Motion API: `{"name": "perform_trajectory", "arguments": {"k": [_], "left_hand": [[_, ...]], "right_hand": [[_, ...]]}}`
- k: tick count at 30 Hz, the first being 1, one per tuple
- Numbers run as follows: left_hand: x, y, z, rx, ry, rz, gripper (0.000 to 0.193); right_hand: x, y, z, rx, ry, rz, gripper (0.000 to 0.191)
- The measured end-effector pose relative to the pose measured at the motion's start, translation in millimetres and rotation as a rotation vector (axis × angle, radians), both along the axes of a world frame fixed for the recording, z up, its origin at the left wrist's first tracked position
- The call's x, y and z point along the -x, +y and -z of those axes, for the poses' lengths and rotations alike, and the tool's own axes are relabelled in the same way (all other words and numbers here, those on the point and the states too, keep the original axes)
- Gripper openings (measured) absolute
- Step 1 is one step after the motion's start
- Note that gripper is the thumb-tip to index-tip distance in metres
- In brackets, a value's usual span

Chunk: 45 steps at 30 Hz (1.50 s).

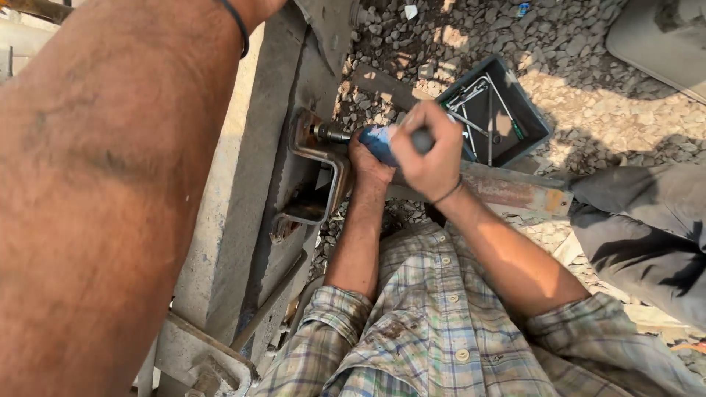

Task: The person uses a wrench and a hammer to tighten a bolt on a metal frame. They wipe the area with a blue cloth and continue to adjust the bolt while another person assists nearby.

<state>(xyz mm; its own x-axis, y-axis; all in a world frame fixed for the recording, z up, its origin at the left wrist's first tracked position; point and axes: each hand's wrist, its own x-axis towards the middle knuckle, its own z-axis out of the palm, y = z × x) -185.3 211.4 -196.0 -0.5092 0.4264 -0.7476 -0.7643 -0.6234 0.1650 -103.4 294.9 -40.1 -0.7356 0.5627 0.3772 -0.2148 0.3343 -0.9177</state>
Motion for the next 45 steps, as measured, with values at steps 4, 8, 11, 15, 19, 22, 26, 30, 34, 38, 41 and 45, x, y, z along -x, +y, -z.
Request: {"name": "perform_trajectory", "arguments": {"k": [4, 8, 11, 15, 19, 22, 26, 30, 34, 38, 41, 45], "left_hand": [[2, 4, -3, -0.051, 0.029, 0.022, 0.036], [3, 5, -6, -0.076, 0.073, 0.045, 0.035], [2, 4, -1, -0.093, 0.094, 0.053, 0.036], [-2, -1, 10, -0.185, 0.143, 0.044, 0.024], [-6, -1, 23, -0.006, 0.032, -0.007, 0.023], [-5, 5, 30, 0.028, -0.007, -0.069, 0.025], [1, 12, 25, 0.128, -0.062, -0.112, 0.023], [6, 13, 7, 0.055, -0.02, -0.068, 0.031], [7, 11, -4, 0.067, -0.005, -0.067, 0.029], [5, 7, -5, 0.029, 0.103, -0.091, 0.021], [5, 7, -12, 0.151, 0.105, -0.027, 0.021], [5, 11, -27, 0.009, 0.048, -0.056, 0.024]], "right_hand": [[-10, -25, 1, 0.058, -0.01, 0.062, 0.023], [27, 1, 23, 0.083, -0.072, 0.28, 0.026], [36, 9, 30, 0.049, -0.027, 0.321, 0.029], [32, 7, 24, 0.044, -0.015, 0.286, 0.027], [57, 41, 30, 0.29, -0.13, 0.263, 0.024], [105, 91, 54, 0.696, -0.318, 0.232, 0.016], [159, 126, 71, 0.94, -0.657, 0.094, 0.029], [149, 107, 42, 0.783, -0.452, 0.066, 0.022], [63, 36, -5, 0.005, -0.234, 0.132, 0.022], [-17, -26, 2, 0.017, -0.021, -0.022, 0.019], [-33, -41, 19, 0.021, 0.053, -0.002, 0.02], [-8, -26, 24, 0.078, 0.065, 0.144, 0.018]]}}
